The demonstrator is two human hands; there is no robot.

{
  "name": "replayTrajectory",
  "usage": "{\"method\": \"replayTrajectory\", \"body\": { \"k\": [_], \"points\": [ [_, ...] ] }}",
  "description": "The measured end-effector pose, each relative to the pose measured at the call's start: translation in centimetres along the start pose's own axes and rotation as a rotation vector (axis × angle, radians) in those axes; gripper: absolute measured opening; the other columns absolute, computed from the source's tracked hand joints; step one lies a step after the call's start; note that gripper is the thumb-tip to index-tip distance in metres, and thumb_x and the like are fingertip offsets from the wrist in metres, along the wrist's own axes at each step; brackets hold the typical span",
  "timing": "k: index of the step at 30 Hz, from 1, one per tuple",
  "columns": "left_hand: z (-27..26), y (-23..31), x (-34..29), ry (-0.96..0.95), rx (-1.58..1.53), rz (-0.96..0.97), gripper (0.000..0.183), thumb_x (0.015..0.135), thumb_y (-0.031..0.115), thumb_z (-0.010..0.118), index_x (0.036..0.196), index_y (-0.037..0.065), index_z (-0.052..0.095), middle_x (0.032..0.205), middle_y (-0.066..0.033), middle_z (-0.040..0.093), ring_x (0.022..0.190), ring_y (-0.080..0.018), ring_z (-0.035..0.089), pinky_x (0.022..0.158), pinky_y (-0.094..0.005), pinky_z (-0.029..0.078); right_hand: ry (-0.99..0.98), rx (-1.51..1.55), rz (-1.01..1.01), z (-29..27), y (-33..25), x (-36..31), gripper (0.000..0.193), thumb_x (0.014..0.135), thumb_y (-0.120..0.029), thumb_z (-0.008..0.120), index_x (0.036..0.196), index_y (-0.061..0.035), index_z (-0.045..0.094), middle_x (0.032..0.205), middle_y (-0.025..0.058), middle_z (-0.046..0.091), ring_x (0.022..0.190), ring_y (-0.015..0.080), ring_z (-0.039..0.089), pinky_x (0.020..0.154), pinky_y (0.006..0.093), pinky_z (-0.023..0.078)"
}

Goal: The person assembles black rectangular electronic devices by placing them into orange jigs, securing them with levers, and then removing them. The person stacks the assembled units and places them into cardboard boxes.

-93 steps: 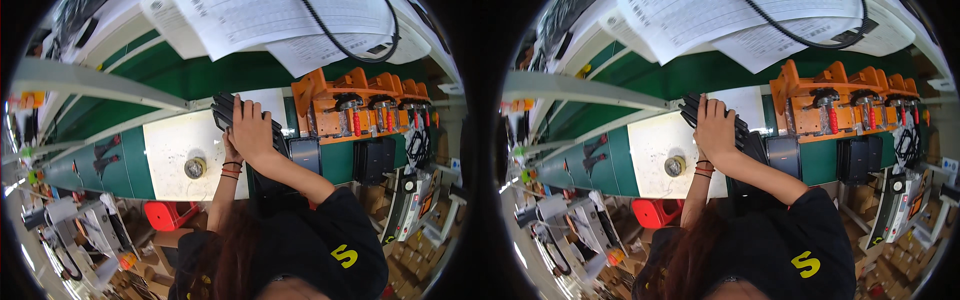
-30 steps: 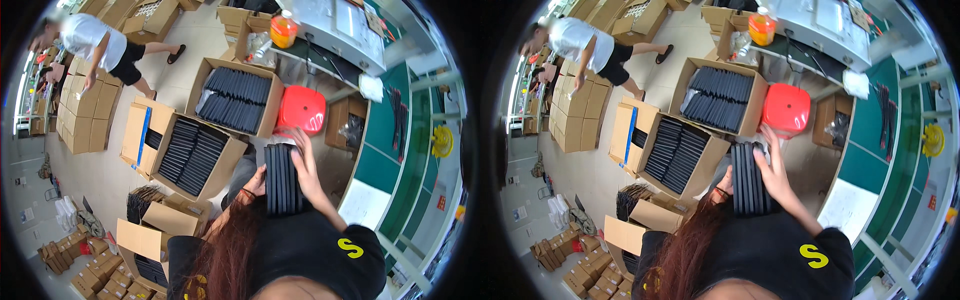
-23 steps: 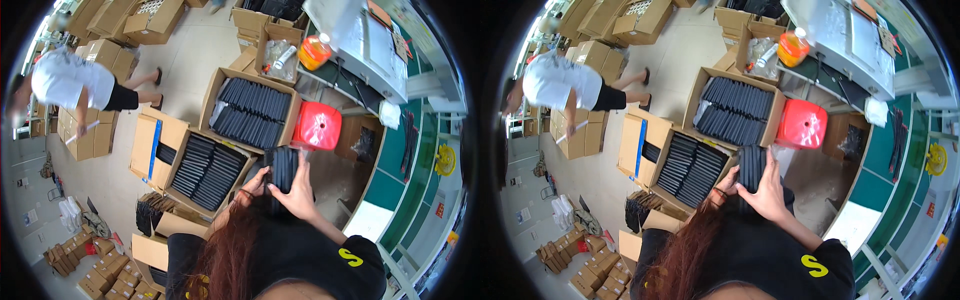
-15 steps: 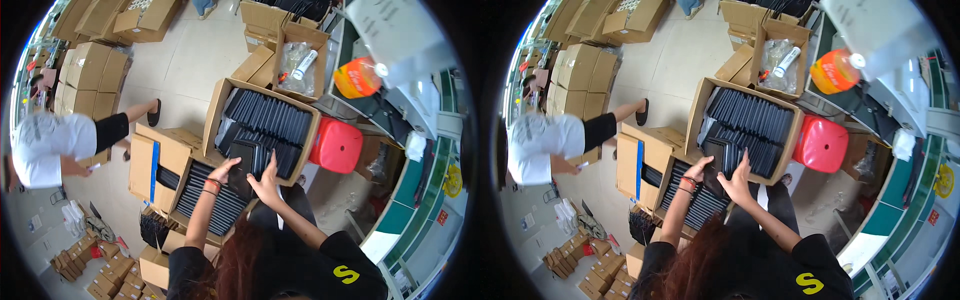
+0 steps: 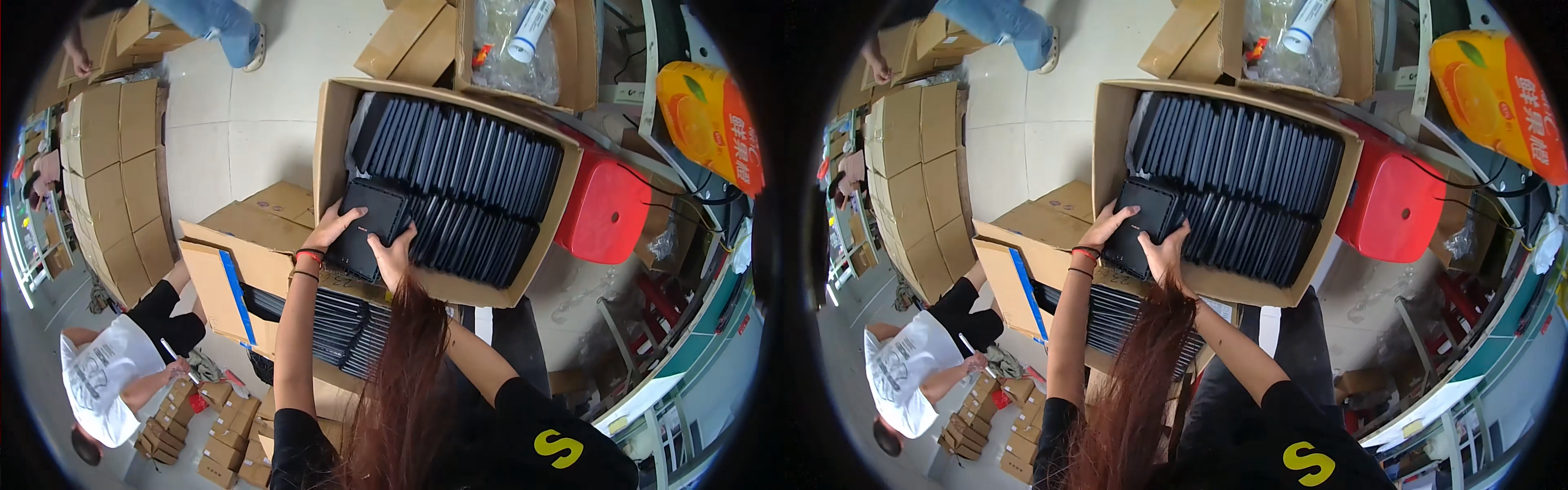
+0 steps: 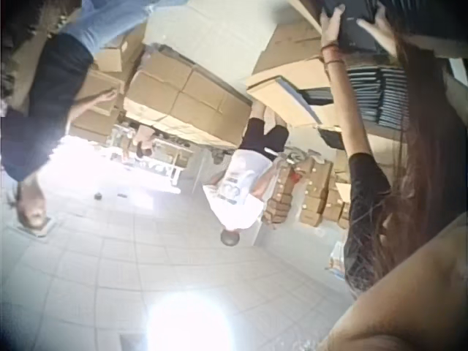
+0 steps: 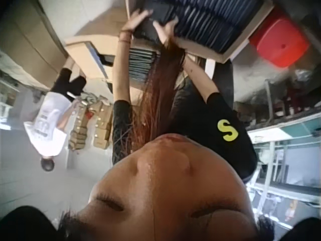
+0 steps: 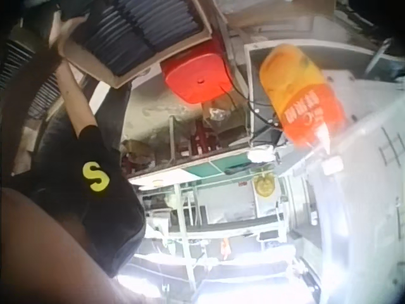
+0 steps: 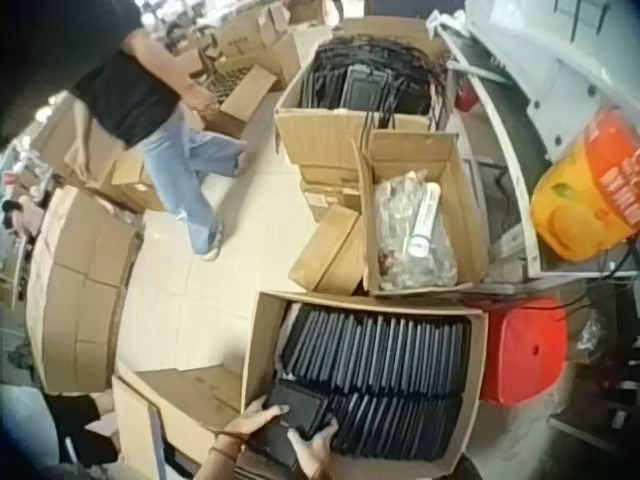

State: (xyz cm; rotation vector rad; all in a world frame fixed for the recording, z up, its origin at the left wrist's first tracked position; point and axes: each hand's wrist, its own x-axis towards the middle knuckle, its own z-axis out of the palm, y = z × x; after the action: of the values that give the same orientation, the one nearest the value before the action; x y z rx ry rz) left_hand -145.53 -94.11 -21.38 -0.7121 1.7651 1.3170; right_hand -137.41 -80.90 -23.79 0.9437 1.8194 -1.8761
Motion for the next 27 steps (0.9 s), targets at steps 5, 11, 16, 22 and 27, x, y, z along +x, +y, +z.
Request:
{"method": "replayTrajectory", "body": {
  "k": [5,11,16,22,27],
  "points": [
    [2.1,-3.1,-0.5,0.434,0.449,0.548,0.061,0.087,0.028,0.056,0.131,-0.009,0.037,0.132,-0.0279,0.042,0.126,-0.0368,0.039,0.105,-0.0383,0.03,0.095,-0.274,-0.195,1.9,-0.6,-0.1,0.083,0.073,-0.021,0.069,0.127,0.0166,0.019,0.121,0.0305,0.03,0.118,0.0393,0.032,0.103,0.0419,0.025],
    [4.1,-2.7,-3.7,0.586,0.187,0.484,0.043,0.096,0.016,0.038,0.131,-0.008,0.038,0.135,-0.024,0.041,0.126,-0.0351,0.039,0.105,-0.0383,0.03,0.06,-0.329,0.028,4.6,-3.3,0.3,0.094,0.079,-0.035,0.066,0.133,0.0178,0.011,0.125,0.0339,0.025,0.115,0.0426,0.03,0.1,0.0475,0.025],
    [6.0,-4.0,-6.7,0.583,0.948,0.604,0.049,0.091,0.016,0.043,0.135,-0.005,0.035,0.137,-0.0225,0.039,0.127,-0.0367,0.037,0.106,-0.041,0.03,0.053,-0.59,-0.412,1.8,-3.6,0.0,0.075,0.086,-0.032,0.057,0.137,0.0083,0.021,0.13,0.0331,0.024,0.115,0.0455,0.031,0.099,0.0495,0.029],
    [4.6,-3.2,-6.7,0.59,0.785,0.416,0.045,0.092,0.013,0.043,0.135,0.003,0.037,0.129,-0.023,0.047,0.117,-0.0378,0.046,0.095,-0.0418,0.041,-0.2,-0.662,-0.684,0.6,-4.5,1.0,0.055,0.087,-0.016,0.052,0.138,-0.0069,0.034,0.138,0.0215,0.029,0.125,0.0441,0.03,0.102,0.0496,0.03],
    [4.5,-3.4,-6.2,0.504,0.617,0.325,0.042,0.095,0.015,0.041,0.134,-0.001,0.038,0.124,-0.0245,0.049,0.113,-0.0409,0.048,0.094,-0.0428,0.041,-0.251,-0.666,-0.723,-0.1,-4.5,3.7,0.063,0.086,-0.021,0.056,0.14,-0.0057,0.028,0.144,0.0169,0.026,0.13,0.04,0.028,0.105,0.0473,0.028]
  ]
}}
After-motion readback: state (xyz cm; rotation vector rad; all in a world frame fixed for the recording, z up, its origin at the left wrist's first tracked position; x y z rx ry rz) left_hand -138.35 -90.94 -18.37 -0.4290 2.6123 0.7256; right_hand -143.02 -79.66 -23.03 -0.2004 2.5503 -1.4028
